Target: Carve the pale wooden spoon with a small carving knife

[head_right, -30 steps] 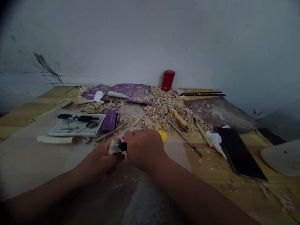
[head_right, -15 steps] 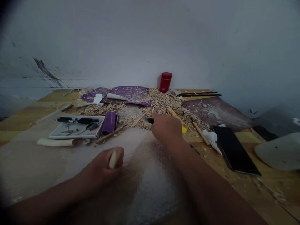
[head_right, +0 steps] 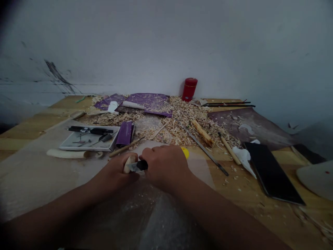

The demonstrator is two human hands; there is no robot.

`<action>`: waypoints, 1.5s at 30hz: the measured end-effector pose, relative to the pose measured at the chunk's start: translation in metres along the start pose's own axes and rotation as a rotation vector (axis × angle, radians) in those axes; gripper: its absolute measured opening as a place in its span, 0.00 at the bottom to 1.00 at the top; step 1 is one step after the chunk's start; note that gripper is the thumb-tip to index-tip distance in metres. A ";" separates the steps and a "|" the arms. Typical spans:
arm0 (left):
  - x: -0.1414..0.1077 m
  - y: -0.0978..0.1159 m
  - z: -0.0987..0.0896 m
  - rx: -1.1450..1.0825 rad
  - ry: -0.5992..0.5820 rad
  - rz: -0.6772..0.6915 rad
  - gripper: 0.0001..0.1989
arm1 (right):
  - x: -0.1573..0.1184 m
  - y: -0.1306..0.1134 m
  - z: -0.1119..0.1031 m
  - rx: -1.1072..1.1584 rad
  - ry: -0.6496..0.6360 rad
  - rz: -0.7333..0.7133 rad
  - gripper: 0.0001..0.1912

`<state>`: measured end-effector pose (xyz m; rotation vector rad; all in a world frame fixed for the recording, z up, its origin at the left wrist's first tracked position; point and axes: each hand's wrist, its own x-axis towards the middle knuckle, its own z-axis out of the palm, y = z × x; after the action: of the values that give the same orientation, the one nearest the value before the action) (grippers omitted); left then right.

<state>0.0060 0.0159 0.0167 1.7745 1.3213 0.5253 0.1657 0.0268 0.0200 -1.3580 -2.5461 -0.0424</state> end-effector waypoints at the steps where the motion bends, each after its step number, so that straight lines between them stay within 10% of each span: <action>1: 0.000 0.000 0.000 0.011 -0.001 0.004 0.06 | 0.000 -0.001 0.000 -0.014 -0.003 -0.003 0.05; 18: -0.004 0.010 0.002 0.073 0.028 -0.118 0.07 | 0.007 0.005 0.009 -0.186 0.094 0.037 0.09; 24: -0.015 0.012 0.008 0.020 -0.135 -0.092 0.08 | 0.016 0.053 0.003 -0.290 -0.018 0.450 0.12; 34: 0.001 0.000 0.001 0.158 0.000 -0.028 0.05 | 0.001 0.000 -0.003 -0.018 -0.032 0.041 0.09; 45: 0.002 -0.006 0.002 0.299 0.030 0.026 0.04 | 0.001 -0.002 0.001 -0.080 -0.044 0.006 0.06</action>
<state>0.0046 0.0178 0.0108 2.0341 1.4598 0.3844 0.1632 0.0264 0.0193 -1.4102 -2.6027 -0.1157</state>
